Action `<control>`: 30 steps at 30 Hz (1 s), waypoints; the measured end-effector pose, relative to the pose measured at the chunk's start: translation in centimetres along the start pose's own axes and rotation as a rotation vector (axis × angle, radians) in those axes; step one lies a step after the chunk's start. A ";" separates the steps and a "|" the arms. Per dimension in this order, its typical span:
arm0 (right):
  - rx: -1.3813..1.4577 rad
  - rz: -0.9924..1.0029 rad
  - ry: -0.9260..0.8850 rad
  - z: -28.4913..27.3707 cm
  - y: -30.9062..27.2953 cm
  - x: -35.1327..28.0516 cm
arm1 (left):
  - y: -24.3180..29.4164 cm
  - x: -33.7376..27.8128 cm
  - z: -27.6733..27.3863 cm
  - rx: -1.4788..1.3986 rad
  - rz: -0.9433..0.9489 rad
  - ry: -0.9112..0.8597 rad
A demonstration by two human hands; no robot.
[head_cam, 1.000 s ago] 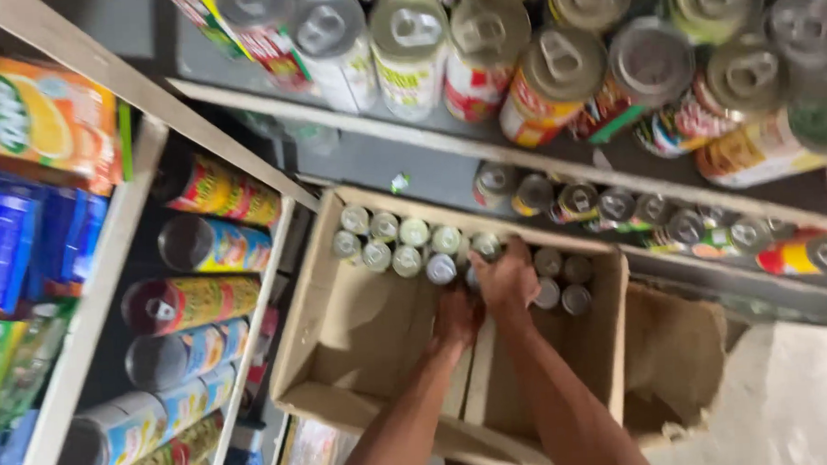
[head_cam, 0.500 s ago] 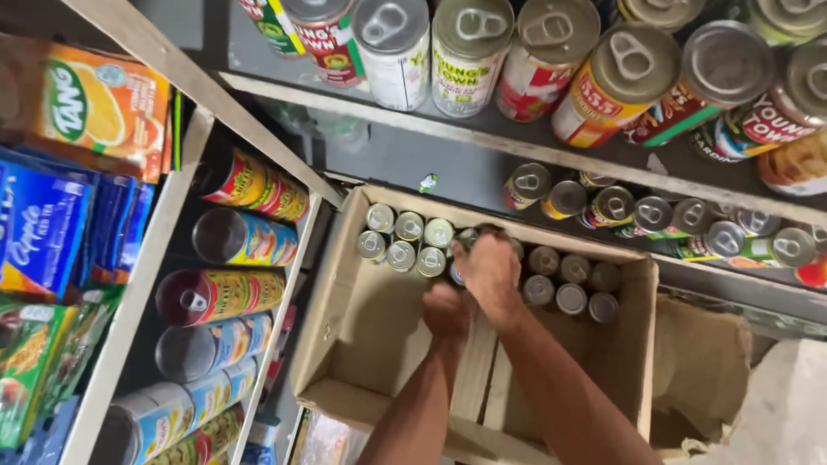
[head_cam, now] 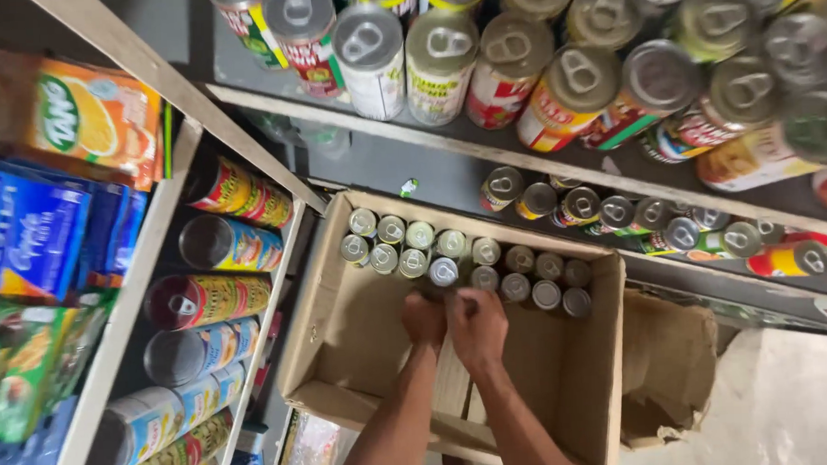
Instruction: Sort and arrange various canned goods from a shelf into a cardboard box.
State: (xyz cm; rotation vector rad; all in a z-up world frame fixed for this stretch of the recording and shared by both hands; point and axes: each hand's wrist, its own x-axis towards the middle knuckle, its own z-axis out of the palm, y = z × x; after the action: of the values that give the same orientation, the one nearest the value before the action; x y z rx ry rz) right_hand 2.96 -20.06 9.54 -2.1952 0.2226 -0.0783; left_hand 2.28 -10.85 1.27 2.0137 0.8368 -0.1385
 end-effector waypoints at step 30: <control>1.216 0.557 -0.571 -20.9 -9.6 1.9 | 13.0 -6.8 -21.7 0.220 0.300 -0.153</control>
State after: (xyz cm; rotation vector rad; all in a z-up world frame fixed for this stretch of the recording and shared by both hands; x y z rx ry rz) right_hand 3.19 -31.40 29.63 -0.8361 0.3322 0.5717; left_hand 0.21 -1.62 25.63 2.2769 0.4317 -0.2179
